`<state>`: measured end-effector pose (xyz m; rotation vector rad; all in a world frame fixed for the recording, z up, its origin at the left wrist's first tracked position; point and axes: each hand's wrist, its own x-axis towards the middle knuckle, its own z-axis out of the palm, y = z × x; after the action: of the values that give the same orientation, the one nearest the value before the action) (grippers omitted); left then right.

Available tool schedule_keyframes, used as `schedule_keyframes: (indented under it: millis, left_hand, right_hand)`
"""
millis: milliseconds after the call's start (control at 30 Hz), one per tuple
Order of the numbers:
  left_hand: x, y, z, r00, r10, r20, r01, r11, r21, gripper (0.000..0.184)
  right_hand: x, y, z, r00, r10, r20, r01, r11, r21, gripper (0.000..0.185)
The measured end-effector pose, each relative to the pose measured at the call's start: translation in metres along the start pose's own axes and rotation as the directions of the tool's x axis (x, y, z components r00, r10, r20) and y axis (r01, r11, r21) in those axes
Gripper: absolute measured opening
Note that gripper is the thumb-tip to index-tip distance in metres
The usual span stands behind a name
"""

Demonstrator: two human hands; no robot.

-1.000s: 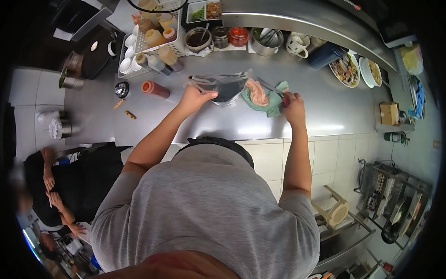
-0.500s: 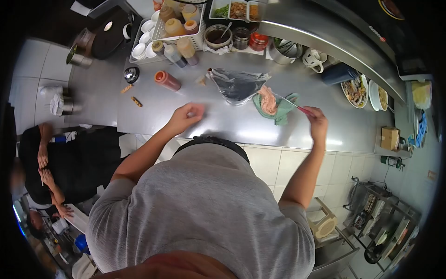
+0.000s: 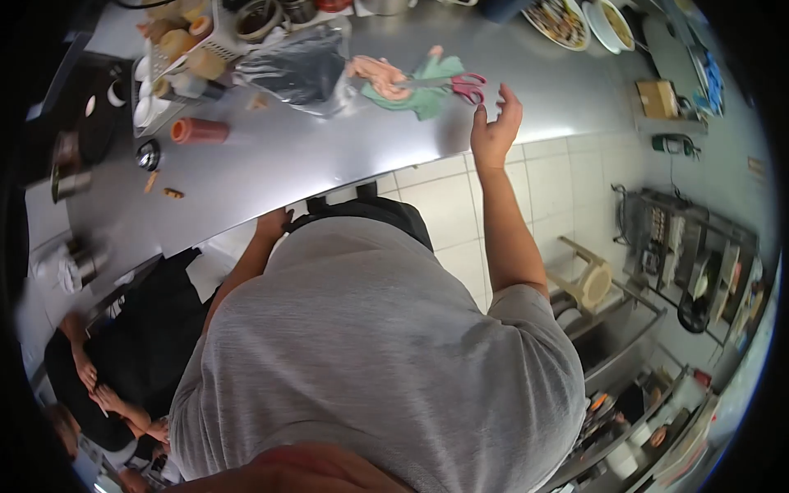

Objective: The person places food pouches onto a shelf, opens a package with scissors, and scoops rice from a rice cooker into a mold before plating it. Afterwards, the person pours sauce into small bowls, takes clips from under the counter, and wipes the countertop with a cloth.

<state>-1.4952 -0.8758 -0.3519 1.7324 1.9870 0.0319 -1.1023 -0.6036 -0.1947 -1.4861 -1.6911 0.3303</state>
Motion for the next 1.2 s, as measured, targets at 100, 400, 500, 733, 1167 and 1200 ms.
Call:
schedule_keyframes:
  millis: [100,400,500,733,1167,1200]
  left_hand:
    - [0.015,-0.001,0.013,1.000,0.017,-0.004,-0.017,0.999,0.039,0.025]
    - [-0.022,0.026,-0.025,0.997,0.049,0.055,-0.032,0.960,-0.278,0.024]
    - [-0.021,0.026,-0.029,0.993,-0.005,0.118,0.037,0.962,-0.271,0.024]
    - [-0.020,0.026,-0.020,0.996,0.049,0.070,-0.032,0.972,-0.232,0.027]
    - [-0.009,0.012,-0.003,0.997,0.048,-0.056,-0.060,0.970,-0.235,0.024]
    - [-0.008,0.014,-0.007,0.998,0.044,-0.053,-0.056,0.967,-0.248,0.026]
  right_hand:
    - [-0.042,0.064,-0.004,0.830,0.530,-0.175,-0.459,0.826,0.328,0.053]
    - [-0.152,0.129,0.033,0.322,0.504,0.801,-0.893,-0.120,0.434,0.087]
    - [-0.152,0.124,0.040,0.255,0.430,0.866,-0.966,0.080,0.245,0.067]
    - [-0.155,0.102,0.049,0.185,0.409,0.894,-0.950,0.309,0.056,0.052]
    - [-0.170,0.120,0.062,0.019,0.296,0.955,-0.992,-0.114,0.056,0.027]
    - [-0.169,0.121,0.063,0.039,0.285,0.958,-0.990,-0.118,0.076,0.028]
